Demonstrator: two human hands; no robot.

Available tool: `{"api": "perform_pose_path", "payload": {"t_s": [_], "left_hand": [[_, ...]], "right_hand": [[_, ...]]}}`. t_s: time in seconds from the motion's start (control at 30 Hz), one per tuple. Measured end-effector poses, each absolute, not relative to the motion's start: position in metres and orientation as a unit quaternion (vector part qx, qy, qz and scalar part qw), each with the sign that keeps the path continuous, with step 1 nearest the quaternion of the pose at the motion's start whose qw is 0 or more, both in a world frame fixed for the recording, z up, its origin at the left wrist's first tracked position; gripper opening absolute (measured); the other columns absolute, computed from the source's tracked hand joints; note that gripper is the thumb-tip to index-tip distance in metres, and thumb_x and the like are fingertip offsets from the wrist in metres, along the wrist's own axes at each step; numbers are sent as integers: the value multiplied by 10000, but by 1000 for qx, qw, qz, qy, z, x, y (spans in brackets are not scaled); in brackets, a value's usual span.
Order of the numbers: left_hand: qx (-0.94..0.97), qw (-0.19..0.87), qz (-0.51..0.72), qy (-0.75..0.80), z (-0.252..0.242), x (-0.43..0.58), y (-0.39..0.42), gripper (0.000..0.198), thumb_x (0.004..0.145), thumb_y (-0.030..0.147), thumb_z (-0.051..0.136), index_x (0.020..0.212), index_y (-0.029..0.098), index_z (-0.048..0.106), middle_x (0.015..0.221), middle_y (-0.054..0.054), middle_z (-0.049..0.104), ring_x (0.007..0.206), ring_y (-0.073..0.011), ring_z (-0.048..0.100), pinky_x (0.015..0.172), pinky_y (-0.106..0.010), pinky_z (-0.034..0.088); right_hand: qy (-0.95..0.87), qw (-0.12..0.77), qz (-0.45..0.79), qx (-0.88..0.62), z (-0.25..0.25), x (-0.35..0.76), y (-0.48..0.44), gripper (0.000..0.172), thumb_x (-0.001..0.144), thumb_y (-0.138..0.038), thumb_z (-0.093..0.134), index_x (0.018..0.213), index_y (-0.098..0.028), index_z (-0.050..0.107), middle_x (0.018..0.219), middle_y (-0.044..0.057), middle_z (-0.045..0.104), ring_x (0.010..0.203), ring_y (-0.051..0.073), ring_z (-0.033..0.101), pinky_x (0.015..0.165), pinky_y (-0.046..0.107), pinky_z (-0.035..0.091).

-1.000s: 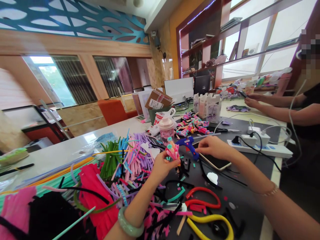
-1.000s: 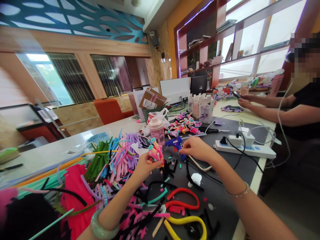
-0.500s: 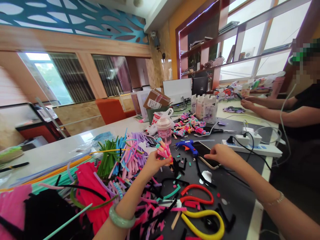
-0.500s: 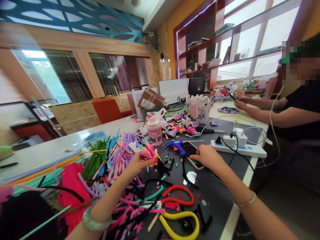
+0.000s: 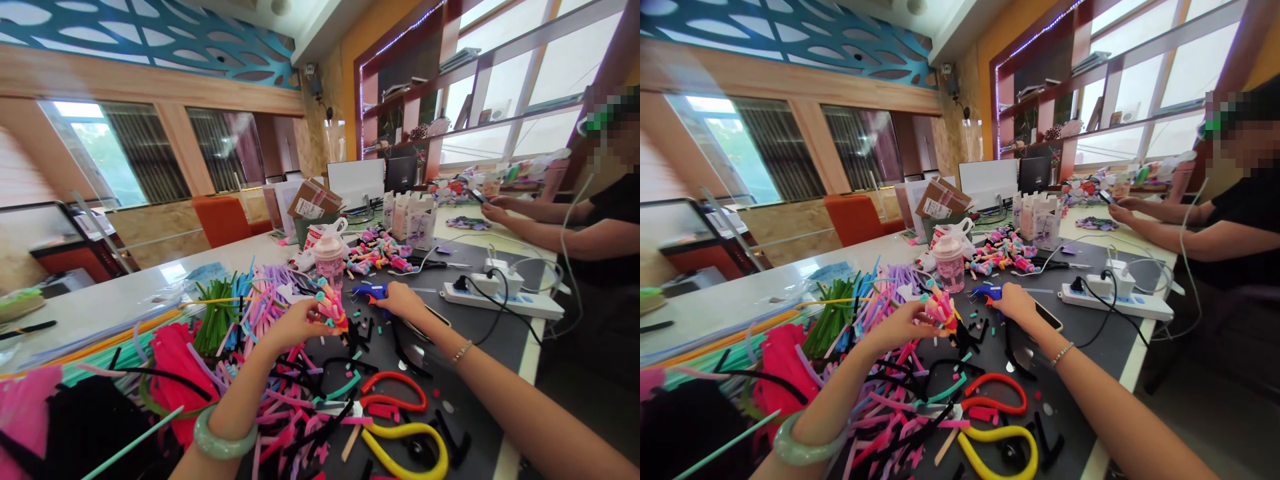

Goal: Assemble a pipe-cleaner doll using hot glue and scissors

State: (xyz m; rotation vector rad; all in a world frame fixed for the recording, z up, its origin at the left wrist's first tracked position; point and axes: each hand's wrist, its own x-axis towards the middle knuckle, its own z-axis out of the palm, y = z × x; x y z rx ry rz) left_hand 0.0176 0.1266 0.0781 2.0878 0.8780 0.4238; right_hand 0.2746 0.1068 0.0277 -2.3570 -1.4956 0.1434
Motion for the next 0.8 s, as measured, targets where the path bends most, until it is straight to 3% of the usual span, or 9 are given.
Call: {"api": "perform_pose_path", "payload": {"t_s": [0.1,0.23,0.37,0.47,0.8], "left_hand": [[833,378,159,371,82,19,124,298,658,268,648,920,131,687,917,-63,716,800,-201,636,713,-286,479],[853,229,129,450,94,19,117,238,732,129,492,862,145,692,851,-58,723,781,-179,653,675,-250,461],[823,89,109,551,104,12,115,178,733,110,514,809,138,672,865,-117,711,861,-236,651,720,-291,446],[807,56,116,576,110,4,115,162,755,130,503,771,140,664,849,-143,704,879,-274,647,726,-328,443],[803,75,155,571,133,-1,105,107,757,191,581,724,174,682,810,-71,728,803,-199,656,688,-256,435]], "right_hand": [[-532,192,45,-823,22,276,107,321,726,-447,642,830,-142,648,843,145,695,782,267,671,540,276,388],[-546,229,20,-805,16,274,102,240,743,-403,613,709,-165,624,749,113,681,733,250,653,546,278,369],[-561,275,-24,-781,11,268,98,186,760,-330,586,831,-160,610,808,100,672,794,234,630,613,275,381],[-571,302,-49,-762,5,264,97,192,773,-297,567,904,-157,575,846,90,653,813,227,612,654,279,394],[-593,354,-74,-719,-9,256,94,118,804,-230,492,913,-185,480,941,110,597,878,249,577,740,324,431]]}}
